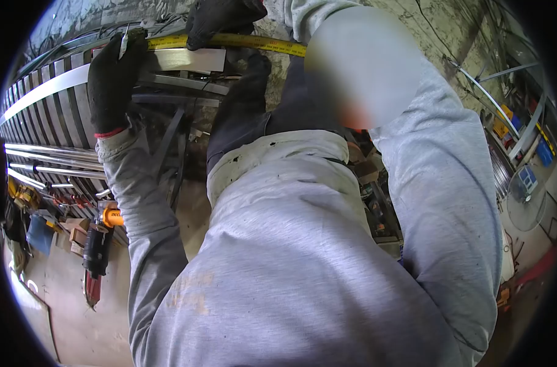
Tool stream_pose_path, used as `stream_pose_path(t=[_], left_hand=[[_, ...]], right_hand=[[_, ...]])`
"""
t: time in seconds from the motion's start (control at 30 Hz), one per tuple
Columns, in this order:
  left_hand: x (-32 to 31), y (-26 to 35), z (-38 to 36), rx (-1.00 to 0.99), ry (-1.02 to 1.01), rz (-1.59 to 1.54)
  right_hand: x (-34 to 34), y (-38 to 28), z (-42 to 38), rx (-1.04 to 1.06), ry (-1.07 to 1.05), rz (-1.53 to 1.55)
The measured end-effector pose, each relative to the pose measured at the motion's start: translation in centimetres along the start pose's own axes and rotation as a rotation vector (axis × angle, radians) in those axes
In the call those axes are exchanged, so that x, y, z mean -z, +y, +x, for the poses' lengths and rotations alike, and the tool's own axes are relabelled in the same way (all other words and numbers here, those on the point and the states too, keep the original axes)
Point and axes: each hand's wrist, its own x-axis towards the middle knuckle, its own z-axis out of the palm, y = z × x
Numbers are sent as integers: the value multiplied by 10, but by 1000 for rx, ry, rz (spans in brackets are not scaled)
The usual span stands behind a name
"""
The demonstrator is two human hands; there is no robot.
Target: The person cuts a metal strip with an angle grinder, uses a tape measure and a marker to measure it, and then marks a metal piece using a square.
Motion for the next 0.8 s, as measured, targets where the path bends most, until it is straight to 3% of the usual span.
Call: stream_pose_path(t=[0.1,0.2,0.27,0.4,0.47,0.63,0.8], left_hand=[[4,2,2,-34,-32,-2],[10,3,3,62,-127,-97],[8,2,1,171,-77,-80],[4,-3,-2,170,5,-71],[4,-12,-3,-13,44,-105],[6,-14,-5,92,23,-264],[4,-11,-6,191,61,-305]], right_hand=[[-1,-5,-1,-30,-1,-20],[-4,-10,-1,-69,0,-51],[-4,-11,0,-73,-3,-74],[-10,-4,5,31,80,-161],[-11,2,8,118,156,-193],[-9,-12,2,-37,61,-84],[-8,-22,2,-61,42,-160]])
